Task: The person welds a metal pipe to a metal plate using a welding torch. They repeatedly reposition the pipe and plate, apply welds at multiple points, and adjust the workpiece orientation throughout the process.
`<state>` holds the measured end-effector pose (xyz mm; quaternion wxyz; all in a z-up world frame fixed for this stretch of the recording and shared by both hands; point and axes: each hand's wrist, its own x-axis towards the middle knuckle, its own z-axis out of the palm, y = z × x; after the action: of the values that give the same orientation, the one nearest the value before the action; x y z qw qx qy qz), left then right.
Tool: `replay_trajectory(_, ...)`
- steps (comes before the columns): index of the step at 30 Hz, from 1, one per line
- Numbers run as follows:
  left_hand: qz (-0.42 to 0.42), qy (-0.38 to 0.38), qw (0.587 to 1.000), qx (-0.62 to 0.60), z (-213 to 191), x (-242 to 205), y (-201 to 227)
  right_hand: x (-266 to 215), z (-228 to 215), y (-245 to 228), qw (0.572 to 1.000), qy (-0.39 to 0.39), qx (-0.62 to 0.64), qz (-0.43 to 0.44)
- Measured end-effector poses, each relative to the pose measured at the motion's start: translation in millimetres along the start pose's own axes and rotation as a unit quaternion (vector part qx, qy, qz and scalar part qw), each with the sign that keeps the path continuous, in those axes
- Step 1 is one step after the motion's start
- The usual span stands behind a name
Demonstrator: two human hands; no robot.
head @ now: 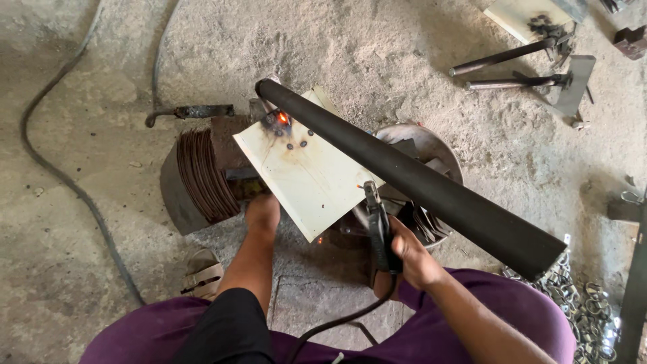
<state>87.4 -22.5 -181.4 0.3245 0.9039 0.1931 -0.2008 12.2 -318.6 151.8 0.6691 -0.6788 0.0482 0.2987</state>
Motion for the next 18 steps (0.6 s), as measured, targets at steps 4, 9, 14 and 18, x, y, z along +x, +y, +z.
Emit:
replay_trajectory(4,0.078,-0.011,0.992,0.095,5.5,5.1,-2.3,-3.6,8.1,-10.0,0.985,0.005,-0.171,0.014)
replay_trajectory(9,0.118,0.05,0.988,0.082,6.6,5.1,-1.7,-3.7,11.3,-6.7,0.984,0.002,-0.172,0.044)
replay_trajectory(14,0.095,0.041,0.989,0.104,3.3,-2.9,-5.4,-4.7,10.0,1.6,0.975,0.022,-0.22,0.03)
replay_trajectory(18,0.022,-0.04,0.98,0.193,-11.8,-20.4,-18.0,-0.7,16.0,-4.4,0.968,0.039,-0.244,0.043)
